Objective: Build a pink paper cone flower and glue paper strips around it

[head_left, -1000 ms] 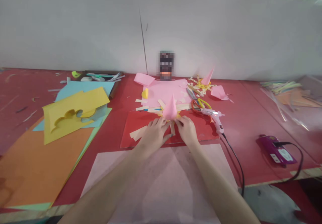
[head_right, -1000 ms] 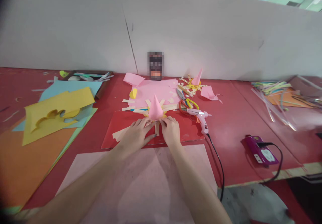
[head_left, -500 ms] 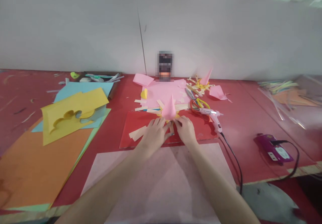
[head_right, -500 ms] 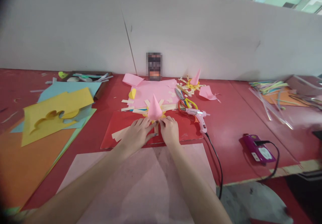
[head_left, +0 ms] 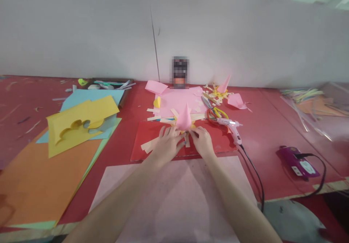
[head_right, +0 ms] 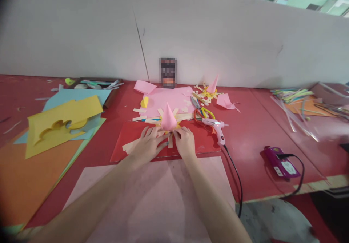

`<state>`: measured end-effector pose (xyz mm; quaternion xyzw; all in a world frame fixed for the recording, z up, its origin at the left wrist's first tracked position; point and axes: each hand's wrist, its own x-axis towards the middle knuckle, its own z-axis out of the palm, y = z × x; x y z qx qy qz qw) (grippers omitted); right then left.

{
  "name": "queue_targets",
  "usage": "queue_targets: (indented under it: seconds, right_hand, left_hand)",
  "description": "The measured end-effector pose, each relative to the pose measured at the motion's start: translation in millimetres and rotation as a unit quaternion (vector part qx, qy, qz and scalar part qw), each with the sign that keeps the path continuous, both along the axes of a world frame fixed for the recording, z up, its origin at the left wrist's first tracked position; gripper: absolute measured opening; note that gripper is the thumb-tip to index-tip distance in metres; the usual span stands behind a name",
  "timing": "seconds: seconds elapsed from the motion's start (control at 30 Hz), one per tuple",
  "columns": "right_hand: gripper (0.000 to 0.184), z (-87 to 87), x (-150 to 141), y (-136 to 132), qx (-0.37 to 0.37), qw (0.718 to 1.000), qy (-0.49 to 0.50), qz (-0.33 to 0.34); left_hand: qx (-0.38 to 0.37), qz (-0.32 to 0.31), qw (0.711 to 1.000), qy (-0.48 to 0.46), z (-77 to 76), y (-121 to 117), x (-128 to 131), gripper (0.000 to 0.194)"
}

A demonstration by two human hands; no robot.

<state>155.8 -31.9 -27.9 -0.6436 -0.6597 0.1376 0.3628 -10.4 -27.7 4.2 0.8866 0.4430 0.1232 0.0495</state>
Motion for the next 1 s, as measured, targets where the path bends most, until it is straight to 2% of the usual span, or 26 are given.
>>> queue_targets:
  seconds: [0.13, 0.3, 0.43, 0.63, 0.83, 1.0]
  right_hand:
    - [0.022, 6.6, 4.8, -2.1, 0.028, 0.995, 0.097, 0.007]
    - [0.023, 16.4, 16.6, -3.0, 0.003, 0.981, 0.177, -0.074]
    - [0.023, 16.4, 19.3, -3.7, -0.006, 0.98, 0.176, -0.094]
    - [0.024, 10.3, 17.4, -3.0, -0.005, 0.986, 0.155, -0.067]
    - [0.024, 8.9, 17.9, -1.7, -0.001, 0.991, 0.136, -0.015]
    - [0.029, 7.7, 17.7, -2.4, -0.022, 0.99, 0.141, -0.013]
  left_hand:
    - [-0.026, -0.007, 0.998, -0.05, 0.7, 5.1, -7.1, 0.036]
    - [-0.013, 0.023, 0.993, -0.112, -3.3, 10.2, -10.7, 0.032]
    - [0.013, 0.033, 0.988, -0.147, -4.5, 11.8, -9.9, 0.027]
    - [0.009, 0.079, 0.982, -0.172, -6.2, 15.8, -12.5, 0.017]
    - [0.019, 0.078, 0.986, -0.145, -8.7, 16.0, -11.5, 0.018]
    - [0.02, 0.071, 0.992, -0.101, -11.2, 14.8, -12.2, 0.025]
